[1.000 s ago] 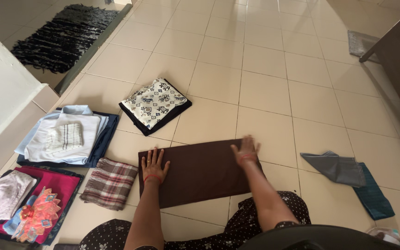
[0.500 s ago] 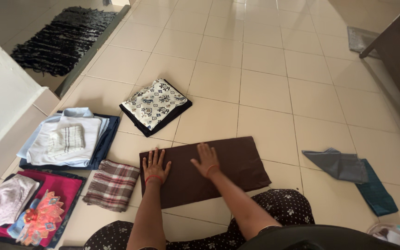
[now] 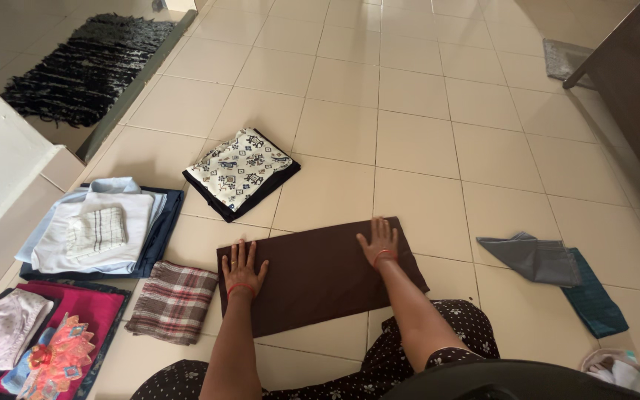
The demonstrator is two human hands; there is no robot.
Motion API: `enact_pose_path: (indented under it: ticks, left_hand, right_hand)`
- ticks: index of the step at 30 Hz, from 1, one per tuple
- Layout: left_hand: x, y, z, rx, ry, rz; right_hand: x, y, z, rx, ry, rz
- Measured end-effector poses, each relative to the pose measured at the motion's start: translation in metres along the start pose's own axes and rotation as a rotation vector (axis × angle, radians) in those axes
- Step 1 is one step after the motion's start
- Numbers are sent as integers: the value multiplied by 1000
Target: The person folds clothes by hand while sitting on the floor, handling a black wallet-like object and then several pieces of fabric.
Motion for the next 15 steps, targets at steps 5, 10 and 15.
enact_pose_path:
  ticks: [5,10,15]
  left_hand:
    - [0,2,4,-4,29,14]
    - [-5,1,31,-6,29,24]
    - [6,8,33,71,-26,-46]
  right_hand:
    - [5,18,-34,-7,-112,-40]
    - [10,20,-48,-33,-143,5]
    - [26,7,8,74,63,-103]
Point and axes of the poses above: each hand's wrist, its own x-axis away from the middle knuckle, its own y-axis out of the back of the hand, z = x × y, the point moved 7 cm from there along -x, towards the middle knuckle, and after that the axes turned 9 degrees about -x, right-handed, at the moved point
